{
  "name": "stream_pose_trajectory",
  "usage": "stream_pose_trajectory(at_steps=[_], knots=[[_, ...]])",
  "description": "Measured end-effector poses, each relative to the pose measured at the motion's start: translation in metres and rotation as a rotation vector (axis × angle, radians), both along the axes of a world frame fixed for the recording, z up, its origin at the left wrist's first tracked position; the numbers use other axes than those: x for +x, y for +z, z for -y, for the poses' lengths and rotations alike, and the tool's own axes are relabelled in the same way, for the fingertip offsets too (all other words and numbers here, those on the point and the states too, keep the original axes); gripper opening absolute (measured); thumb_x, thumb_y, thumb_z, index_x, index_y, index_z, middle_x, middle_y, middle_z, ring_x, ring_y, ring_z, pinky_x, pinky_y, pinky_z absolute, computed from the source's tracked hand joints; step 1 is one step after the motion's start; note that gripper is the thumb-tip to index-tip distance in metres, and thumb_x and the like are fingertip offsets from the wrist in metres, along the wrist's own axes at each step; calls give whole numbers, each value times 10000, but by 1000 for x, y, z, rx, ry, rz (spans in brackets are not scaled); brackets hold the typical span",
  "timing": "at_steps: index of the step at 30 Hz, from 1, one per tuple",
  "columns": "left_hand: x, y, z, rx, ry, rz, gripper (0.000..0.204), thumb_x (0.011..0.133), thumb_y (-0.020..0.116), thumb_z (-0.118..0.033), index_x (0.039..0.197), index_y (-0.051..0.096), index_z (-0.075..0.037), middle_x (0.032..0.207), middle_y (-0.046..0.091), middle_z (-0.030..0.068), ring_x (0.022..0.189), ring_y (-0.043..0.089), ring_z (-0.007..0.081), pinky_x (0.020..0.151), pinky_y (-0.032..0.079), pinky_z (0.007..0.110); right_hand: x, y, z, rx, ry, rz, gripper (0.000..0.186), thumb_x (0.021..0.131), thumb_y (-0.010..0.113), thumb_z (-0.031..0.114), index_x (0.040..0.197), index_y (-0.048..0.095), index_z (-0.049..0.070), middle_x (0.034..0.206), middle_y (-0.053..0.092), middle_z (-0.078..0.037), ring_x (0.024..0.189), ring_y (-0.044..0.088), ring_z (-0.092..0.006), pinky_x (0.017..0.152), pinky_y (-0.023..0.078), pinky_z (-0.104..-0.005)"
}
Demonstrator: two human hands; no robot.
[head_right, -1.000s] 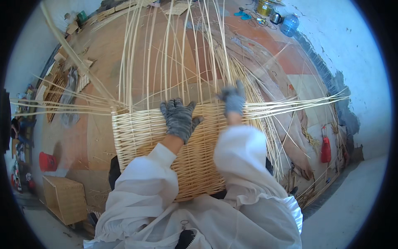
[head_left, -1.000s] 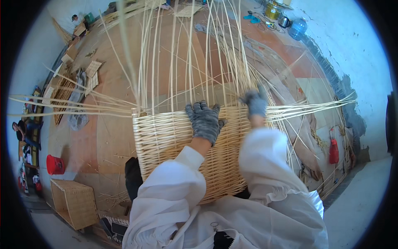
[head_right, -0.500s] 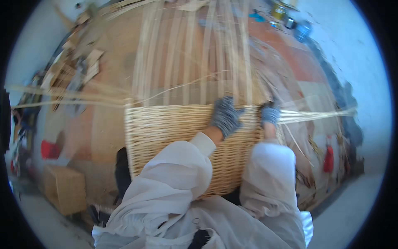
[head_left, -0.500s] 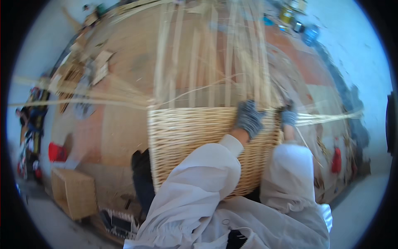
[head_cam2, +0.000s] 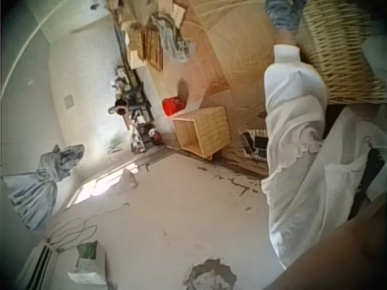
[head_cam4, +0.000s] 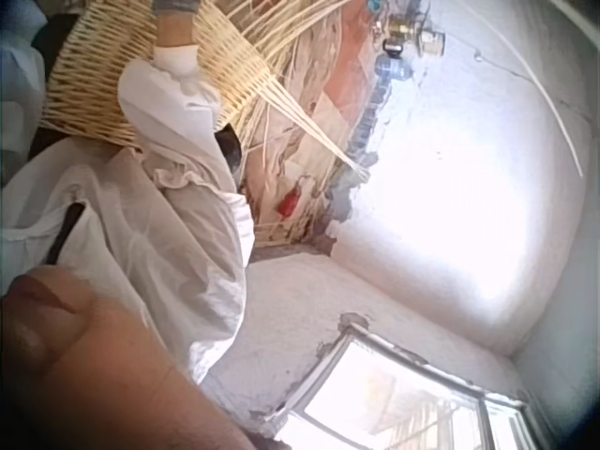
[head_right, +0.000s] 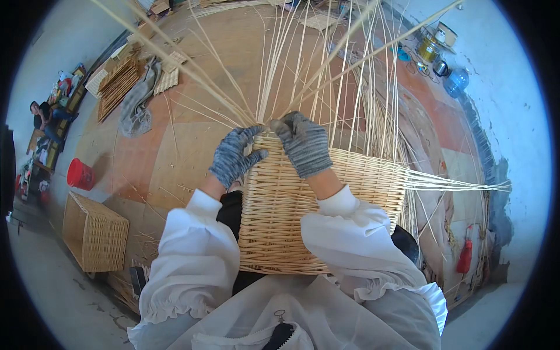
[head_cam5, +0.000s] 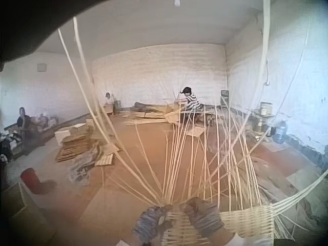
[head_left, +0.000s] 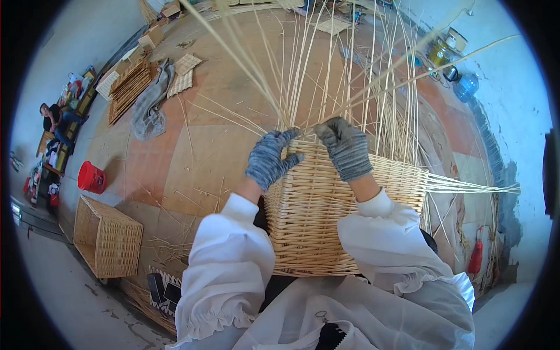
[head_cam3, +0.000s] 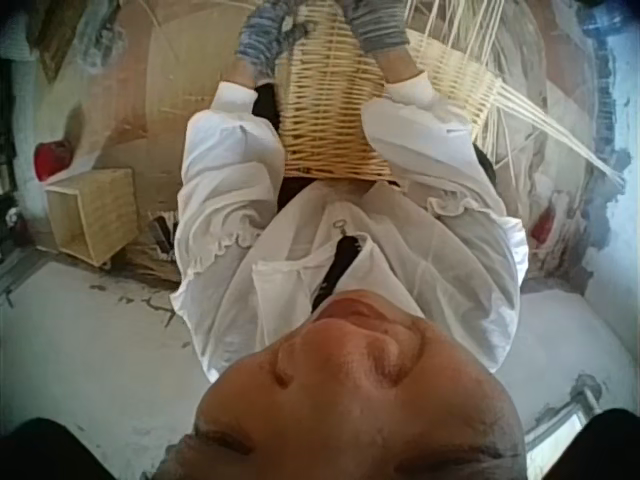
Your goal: The recorder is weaving a large basket using bamboo or wicker strips.
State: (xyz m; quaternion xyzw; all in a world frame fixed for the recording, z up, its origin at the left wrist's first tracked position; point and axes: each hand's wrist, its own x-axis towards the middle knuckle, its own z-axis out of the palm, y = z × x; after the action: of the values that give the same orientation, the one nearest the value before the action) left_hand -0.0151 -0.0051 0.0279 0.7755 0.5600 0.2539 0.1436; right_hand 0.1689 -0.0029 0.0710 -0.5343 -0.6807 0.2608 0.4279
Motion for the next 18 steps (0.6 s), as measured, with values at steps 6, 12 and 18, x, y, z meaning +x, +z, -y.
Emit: stream_pose_trajectory(at_steps=[6, 12, 18], knots=[[0, 22, -22, -128, -239, -191, 560, 743, 643, -448, 1186, 536, -122, 1127, 555, 151, 1033, 531, 292, 909, 414, 367, -3, -9, -10, 224, -134, 411, 289, 889, 493, 327, 816, 623, 79, 648, 597, -120, 581, 594, -268, 564, 473, -368], [-29, -33, -67, 204, -427, -437, 589, 736, 615, -527, 1148, 546, -112, 1089, 594, 142, 1027, 552, 293, 882, 429, 378, -84, 14, -7, 406, 151, 799, 179, 798, 560, 175, 925, 614, 61, 760, 631, -96, 671, 636, -250, 590, 514, -365], [27, 54, -32, -243, -242, -544, 697, 671, 636, -593, 1168, 527, -117, 1035, 620, 132, 980, 576, 308, 890, 423, 404, 158, -158, -25, -725, -67, -1245, 192, 852, 597, 146, 958, 550, -7, 896, 618, -192, 798, 632, -263, 690, 557, -342]])
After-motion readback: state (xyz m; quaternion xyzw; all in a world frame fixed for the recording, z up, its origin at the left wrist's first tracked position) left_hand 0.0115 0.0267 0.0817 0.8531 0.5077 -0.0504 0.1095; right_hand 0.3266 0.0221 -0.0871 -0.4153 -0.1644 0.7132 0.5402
